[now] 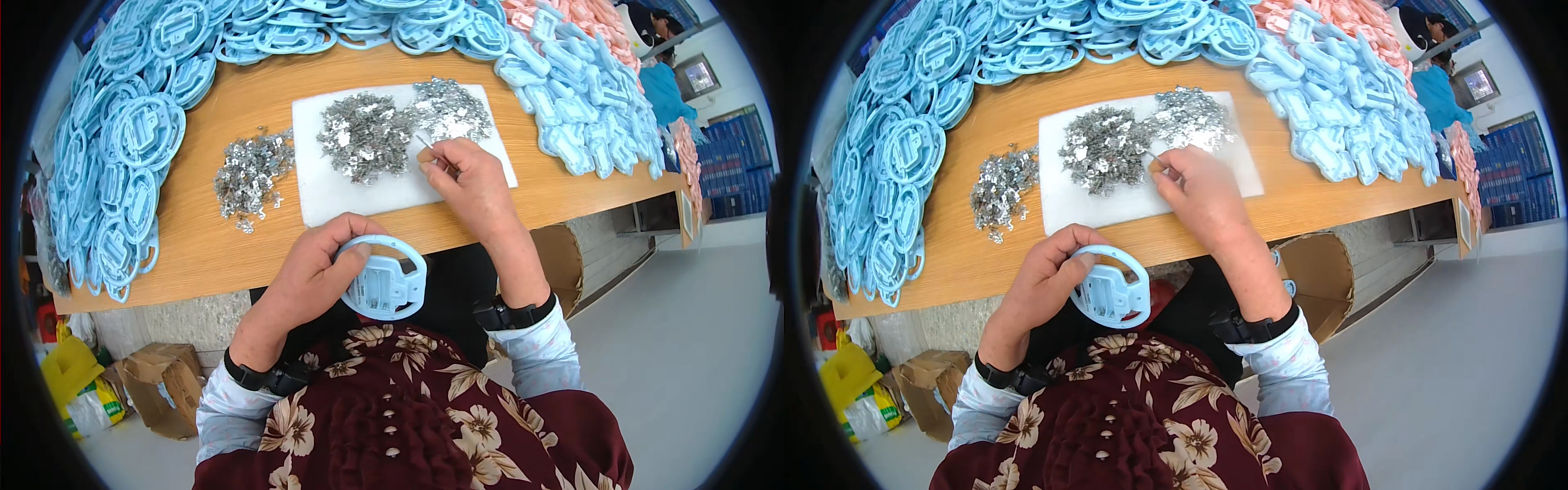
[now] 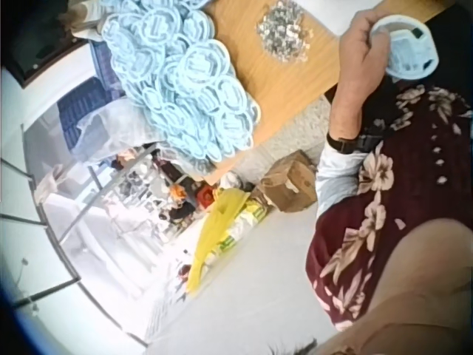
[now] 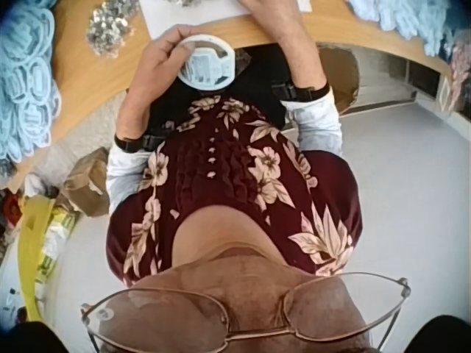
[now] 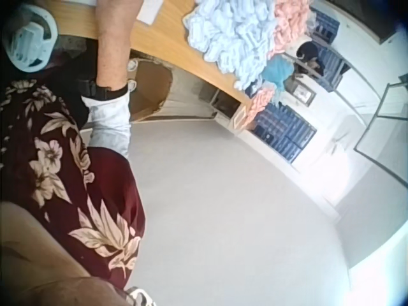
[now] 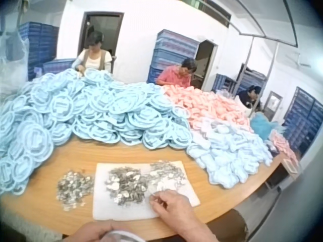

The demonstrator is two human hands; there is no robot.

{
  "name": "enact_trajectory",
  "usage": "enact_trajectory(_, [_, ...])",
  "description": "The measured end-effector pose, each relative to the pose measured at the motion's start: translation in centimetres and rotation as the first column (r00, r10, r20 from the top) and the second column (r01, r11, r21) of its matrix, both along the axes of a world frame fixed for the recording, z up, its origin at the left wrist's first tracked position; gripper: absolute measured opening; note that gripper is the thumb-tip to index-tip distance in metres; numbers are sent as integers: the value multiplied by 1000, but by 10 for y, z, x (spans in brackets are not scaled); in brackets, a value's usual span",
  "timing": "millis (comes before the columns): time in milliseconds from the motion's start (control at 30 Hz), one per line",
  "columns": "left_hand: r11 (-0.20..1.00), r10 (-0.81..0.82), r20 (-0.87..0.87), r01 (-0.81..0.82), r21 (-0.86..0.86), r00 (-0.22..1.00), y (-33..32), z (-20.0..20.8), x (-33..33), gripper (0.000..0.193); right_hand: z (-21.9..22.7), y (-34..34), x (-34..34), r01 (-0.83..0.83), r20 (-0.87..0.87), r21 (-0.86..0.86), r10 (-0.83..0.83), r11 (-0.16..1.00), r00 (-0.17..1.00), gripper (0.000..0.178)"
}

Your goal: The person is using a thin tool to install small metallic components into circular light-blue plastic frames on an industrial assembly line.

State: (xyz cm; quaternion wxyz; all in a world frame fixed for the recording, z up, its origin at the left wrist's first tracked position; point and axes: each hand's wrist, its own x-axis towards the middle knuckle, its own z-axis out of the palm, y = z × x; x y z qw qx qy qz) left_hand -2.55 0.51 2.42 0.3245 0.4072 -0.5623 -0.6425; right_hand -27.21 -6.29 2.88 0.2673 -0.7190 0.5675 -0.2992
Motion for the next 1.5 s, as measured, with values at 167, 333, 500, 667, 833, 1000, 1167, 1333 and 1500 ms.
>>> enact_trajectory(167, [997,48,-43,-45,69,998,-6,-2,6,21,-13,0,19,38,-142,-91,-51,995,989,16])
enact_trajectory(333, [994,65,-51,-60,87,997,-10,-4,5,22,-12,-2,21,74,-247,-62,-87,995,965,16])
enact_trajectory(500, [988,99,-81,-88,128,992,-12,-4,-1,22,-21,-1,3,81,-208,-87,-98,993,973,20])
enact_trajectory(667, [997,62,19,-62,35,998,-22,-4,-4,24,-5,11,6,-25,141,64,16,998,990,24])
enact_trajectory(833, [991,86,-47,-81,107,995,-25,-14,-4,25,7,18,18,-102,197,88,83,991,977,25])
enact_trajectory(1000, [996,88,32,-88,7,996,-19,-10,2,24,-19,3,11,-41,-81,-129,31,991,996,17])
enact_trajectory(1167, [991,45,35,-49,123,998,-12,-16,13,22,-6,6,50,-47,-150,-91,33,995,988,16])
enact_trajectory(1333, [996,32,66,-37,79,997,-11,-7,14,21,-21,5,58,-25,-225,-271,-39,962,974,18])
enact_trajectory(1500, [998,5,24,-7,64,1000,-2,-13,25,20,-14,7,68,-17,-91,-228,-4,974,996,18])
